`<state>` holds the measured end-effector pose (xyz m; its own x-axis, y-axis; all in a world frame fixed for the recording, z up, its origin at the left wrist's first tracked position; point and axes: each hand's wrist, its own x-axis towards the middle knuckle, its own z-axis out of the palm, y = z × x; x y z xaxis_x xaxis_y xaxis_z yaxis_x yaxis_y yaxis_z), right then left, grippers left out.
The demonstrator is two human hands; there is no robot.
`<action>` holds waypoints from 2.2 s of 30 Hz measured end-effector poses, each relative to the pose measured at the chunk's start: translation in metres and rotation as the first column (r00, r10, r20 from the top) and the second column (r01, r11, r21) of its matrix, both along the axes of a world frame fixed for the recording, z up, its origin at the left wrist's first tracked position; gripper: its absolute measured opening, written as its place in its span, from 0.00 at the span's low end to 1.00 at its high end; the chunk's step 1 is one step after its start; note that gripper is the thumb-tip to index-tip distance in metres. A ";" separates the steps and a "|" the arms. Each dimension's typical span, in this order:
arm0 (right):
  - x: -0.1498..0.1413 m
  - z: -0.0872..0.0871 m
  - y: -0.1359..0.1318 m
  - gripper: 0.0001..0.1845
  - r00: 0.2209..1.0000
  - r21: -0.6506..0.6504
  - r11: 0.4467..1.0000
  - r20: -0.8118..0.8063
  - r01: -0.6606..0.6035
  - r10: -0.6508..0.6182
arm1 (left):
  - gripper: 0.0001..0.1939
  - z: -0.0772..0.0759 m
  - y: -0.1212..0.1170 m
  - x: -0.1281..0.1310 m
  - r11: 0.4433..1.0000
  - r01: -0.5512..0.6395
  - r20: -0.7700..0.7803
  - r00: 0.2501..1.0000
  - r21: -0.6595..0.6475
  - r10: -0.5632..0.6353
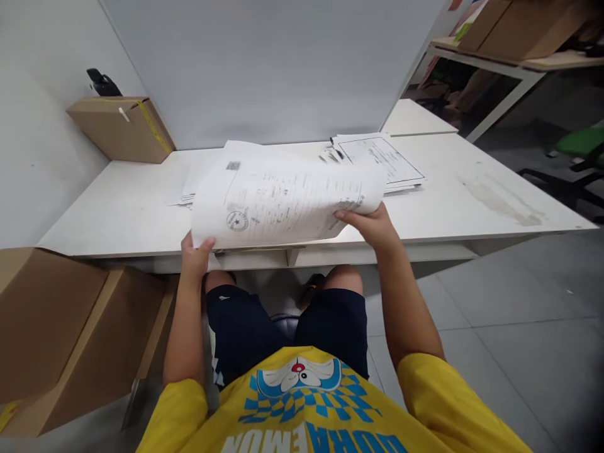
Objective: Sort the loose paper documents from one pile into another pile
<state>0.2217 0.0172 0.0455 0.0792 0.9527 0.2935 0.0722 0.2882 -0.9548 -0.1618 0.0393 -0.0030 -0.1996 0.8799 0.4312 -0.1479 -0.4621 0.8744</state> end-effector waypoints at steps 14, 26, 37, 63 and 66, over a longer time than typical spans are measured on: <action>0.018 -0.066 0.030 0.29 0.993 -0.104 0.992 -0.087 0.076 -0.085 | 0.30 -0.011 0.069 0.035 0.995 0.101 -0.316 0.943 -0.022 -0.103; 0.041 -0.027 -0.032 0.24 0.987 -0.404 0.914 -0.161 -0.040 -0.028 | 0.34 0.024 -0.013 0.049 0.834 0.309 -0.005 0.937 -0.456 -0.350; 0.061 -0.091 -0.083 0.18 0.961 -0.679 0.732 -0.159 0.061 -0.228 | 0.47 -0.021 -0.040 0.083 0.752 0.217 -0.183 0.894 -0.623 -0.410; 0.133 -0.092 -0.069 0.25 0.959 -0.640 0.748 -0.063 0.174 -0.276 | 0.32 -0.018 0.088 0.123 0.803 0.582 -0.990 0.123 0.129 0.070; 0.136 -0.093 -0.067 0.24 0.962 -0.644 0.749 -0.071 0.157 -0.263 | 0.33 -0.021 0.090 0.125 0.799 0.588 -0.990 0.125 0.124 0.062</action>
